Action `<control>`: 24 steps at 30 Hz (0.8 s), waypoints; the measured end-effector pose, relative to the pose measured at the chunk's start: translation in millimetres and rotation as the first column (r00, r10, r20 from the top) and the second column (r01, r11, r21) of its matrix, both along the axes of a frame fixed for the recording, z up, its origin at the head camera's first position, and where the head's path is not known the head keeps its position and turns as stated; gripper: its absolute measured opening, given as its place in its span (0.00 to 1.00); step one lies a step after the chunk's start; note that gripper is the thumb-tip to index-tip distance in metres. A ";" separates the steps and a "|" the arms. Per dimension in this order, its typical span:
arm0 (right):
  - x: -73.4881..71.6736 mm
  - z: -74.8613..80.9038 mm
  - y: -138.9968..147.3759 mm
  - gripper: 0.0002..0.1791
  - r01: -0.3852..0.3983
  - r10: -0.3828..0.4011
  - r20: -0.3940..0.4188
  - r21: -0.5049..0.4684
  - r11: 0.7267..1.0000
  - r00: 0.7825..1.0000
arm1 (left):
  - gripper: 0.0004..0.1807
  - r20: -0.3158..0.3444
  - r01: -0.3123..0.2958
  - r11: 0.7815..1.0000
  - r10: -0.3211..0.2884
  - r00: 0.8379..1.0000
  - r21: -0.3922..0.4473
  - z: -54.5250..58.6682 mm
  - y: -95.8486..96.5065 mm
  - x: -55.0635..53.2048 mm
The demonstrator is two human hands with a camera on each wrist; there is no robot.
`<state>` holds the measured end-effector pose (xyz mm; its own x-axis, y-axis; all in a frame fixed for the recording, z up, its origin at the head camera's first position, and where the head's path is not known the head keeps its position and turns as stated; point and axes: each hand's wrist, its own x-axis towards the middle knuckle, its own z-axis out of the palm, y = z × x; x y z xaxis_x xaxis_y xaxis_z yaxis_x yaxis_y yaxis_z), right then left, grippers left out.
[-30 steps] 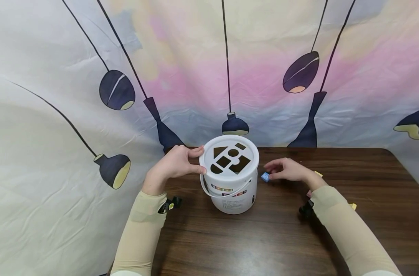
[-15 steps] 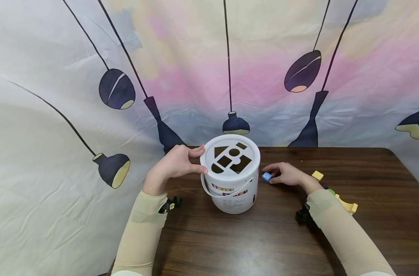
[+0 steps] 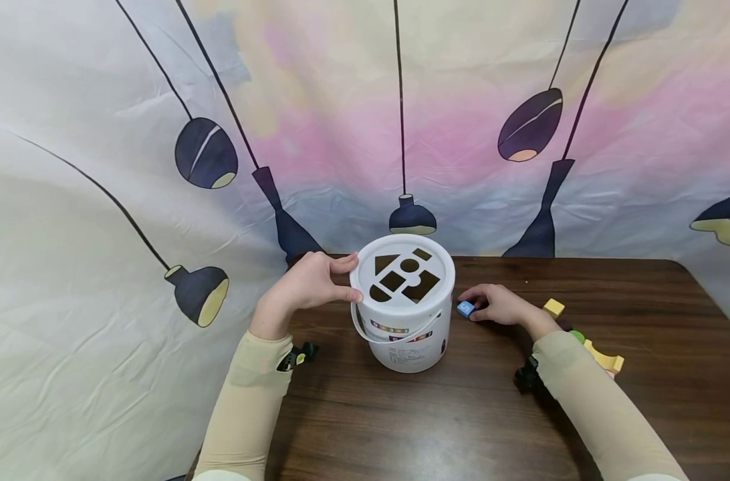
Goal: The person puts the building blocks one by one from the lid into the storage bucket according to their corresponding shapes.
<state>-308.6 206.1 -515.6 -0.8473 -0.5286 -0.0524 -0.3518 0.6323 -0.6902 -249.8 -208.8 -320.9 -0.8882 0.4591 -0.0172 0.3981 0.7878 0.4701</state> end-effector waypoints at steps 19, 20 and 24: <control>1.1 -0.7 -0.3 0.17 0.011 -0.011 -0.005 -0.009 1.000 1.000 | 0.44 -0.001 -0.003 1.000 0.003 1.000 0.000 -0.7 0.4 -2.0; 1.1 -0.9 -0.3 0.17 0.012 -0.012 -0.010 -0.008 1.000 1.000 | 0.44 -0.001 -0.002 1.000 0.002 1.000 -0.001 -1.0 0.3 -2.1; 1.0 -1.5 0.1 0.17 0.010 -0.010 -0.043 0.001 1.000 0.999 | 0.43 -0.003 -0.003 1.000 0.003 1.000 -0.004 -1.6 0.2 -2.5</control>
